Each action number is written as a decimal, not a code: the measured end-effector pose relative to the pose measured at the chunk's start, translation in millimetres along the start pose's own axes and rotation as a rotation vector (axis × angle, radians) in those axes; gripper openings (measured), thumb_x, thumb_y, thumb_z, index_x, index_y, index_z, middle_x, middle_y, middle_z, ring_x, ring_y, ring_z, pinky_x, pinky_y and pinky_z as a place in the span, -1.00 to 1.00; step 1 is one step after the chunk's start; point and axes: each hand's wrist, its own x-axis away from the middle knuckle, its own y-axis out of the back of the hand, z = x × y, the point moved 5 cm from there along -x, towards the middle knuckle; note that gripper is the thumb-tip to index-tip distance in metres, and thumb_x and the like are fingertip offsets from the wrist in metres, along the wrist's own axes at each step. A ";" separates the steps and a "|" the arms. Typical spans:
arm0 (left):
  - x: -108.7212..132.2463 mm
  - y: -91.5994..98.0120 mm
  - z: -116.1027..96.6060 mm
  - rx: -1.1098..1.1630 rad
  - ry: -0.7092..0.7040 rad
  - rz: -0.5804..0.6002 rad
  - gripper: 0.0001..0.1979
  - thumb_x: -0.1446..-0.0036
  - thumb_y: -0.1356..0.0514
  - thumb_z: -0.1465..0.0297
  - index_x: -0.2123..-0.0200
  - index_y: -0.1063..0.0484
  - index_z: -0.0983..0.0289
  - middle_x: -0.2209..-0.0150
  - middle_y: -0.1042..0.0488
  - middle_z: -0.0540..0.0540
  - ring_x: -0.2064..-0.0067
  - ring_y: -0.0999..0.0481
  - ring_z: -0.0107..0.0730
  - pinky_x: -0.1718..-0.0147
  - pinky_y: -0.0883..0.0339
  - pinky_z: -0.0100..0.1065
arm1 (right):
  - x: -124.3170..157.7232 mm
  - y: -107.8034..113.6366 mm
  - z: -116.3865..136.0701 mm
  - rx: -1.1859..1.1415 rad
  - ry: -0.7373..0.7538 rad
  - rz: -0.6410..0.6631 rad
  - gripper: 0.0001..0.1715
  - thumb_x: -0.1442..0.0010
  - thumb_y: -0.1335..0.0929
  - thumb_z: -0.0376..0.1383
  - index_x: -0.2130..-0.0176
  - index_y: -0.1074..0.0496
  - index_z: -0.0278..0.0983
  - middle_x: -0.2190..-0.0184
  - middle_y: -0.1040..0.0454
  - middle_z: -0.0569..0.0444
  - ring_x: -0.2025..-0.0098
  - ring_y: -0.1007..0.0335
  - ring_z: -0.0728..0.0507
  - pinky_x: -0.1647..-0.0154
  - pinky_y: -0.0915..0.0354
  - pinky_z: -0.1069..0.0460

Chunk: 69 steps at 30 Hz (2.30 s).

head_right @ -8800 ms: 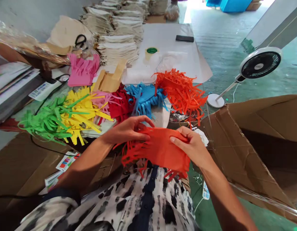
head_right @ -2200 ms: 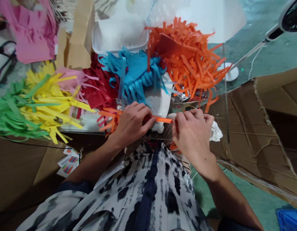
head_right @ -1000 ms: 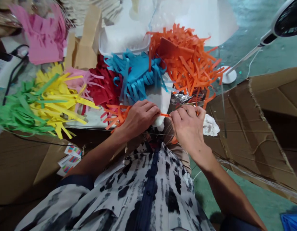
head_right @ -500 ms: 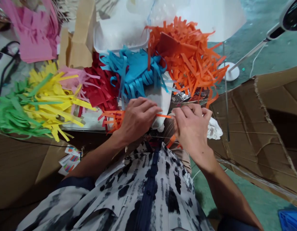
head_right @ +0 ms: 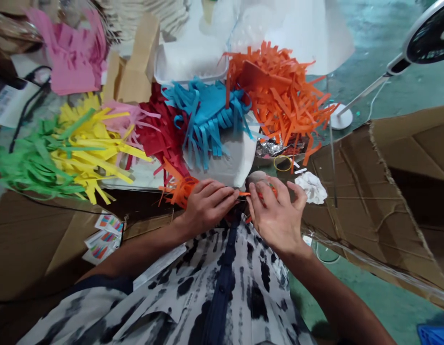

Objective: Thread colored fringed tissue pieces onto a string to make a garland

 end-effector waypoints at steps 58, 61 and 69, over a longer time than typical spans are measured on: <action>-24.7 56.2 90.1 1.520 0.968 -0.458 -0.75 -0.05 -0.55 0.26 0.27 -0.71 0.27 0.30 -0.71 0.07 0.29 -0.64 -0.44 0.23 -0.46 -0.45 | -252.5 -31.7 -37.7 -0.560 -0.174 0.005 -0.74 -0.41 -0.37 -0.19 0.13 -0.68 -0.21 0.19 -0.69 0.00 0.17 -0.57 -0.17 0.09 -0.40 -0.04; -23.0 59.6 94.9 1.542 0.946 -0.457 -0.75 -0.05 -0.55 0.25 0.31 -0.66 0.28 0.29 -0.70 0.07 0.25 -0.64 -0.42 0.19 -0.46 -0.44 | -315.9 -78.1 -40.3 -0.222 -0.179 0.249 -0.64 -0.42 -0.31 -0.25 -0.04 -0.66 -0.21 0.01 -0.69 -0.09 -0.05 -0.58 -0.27 -0.07 -0.39 -0.08; -10.3 53.2 101.0 1.709 1.000 -0.446 -0.70 -0.21 -0.46 0.21 0.21 -0.50 0.27 0.32 -0.68 0.07 0.23 -0.67 -0.36 0.10 -0.50 -0.36 | -380.2 -141.2 -25.4 -0.071 -0.192 0.487 -0.63 -0.25 -0.44 -0.34 -0.04 -0.67 -0.35 -0.05 -0.64 -0.32 -0.12 -0.56 -0.39 -0.10 -0.44 -0.15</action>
